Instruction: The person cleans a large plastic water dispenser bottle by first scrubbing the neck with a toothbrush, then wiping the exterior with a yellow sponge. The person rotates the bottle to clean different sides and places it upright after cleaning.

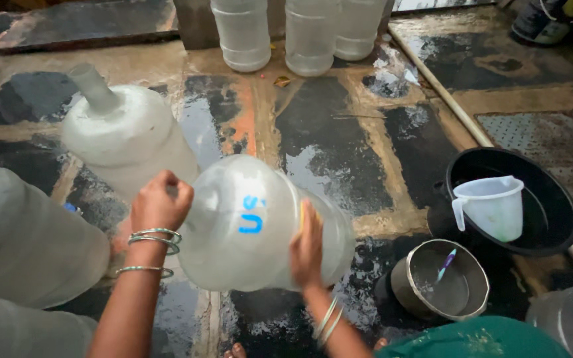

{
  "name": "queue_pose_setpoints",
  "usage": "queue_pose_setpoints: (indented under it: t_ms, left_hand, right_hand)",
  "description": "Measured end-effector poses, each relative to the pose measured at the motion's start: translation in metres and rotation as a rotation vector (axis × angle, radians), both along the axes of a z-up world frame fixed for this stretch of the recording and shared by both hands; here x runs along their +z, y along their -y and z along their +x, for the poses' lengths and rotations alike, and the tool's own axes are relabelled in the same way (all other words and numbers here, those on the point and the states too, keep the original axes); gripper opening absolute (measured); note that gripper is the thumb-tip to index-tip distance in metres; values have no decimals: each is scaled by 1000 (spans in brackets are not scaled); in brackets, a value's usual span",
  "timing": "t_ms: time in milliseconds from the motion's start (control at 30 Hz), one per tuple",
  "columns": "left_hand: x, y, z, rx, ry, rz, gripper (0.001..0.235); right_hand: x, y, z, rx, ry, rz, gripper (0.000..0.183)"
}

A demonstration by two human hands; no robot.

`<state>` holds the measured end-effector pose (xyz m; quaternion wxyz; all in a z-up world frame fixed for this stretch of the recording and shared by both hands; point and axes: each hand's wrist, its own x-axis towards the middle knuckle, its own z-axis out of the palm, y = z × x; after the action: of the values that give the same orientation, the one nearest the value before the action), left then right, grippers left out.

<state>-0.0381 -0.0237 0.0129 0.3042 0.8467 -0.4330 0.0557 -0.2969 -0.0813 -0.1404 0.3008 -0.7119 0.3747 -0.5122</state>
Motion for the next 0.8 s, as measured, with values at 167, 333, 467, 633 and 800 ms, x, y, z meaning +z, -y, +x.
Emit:
queue_pose_setpoints:
  t_ms: [167,333,467,633,800]
  left_hand:
    - [-5,-5,17,-71,10,19,26]
    - [-7,-20,26,-240,-99,11,25]
    - [-19,-35,40,-262,-83,-40,23]
    - [-23,-39,47,-126,-119,0,24]
    - [-14,-35,40,-19,-259,91,28]
  right_hand:
    - [-4,-35,-2,45,-97,-54,108]
    - [-49,33,-20,114,-79,-42,94]
    - [-120,98,-61,-49,-267,220,79]
    - [-119,92,-58,-145,-162,187,65]
    - [-37,-45,22,20,-28,-230,78]
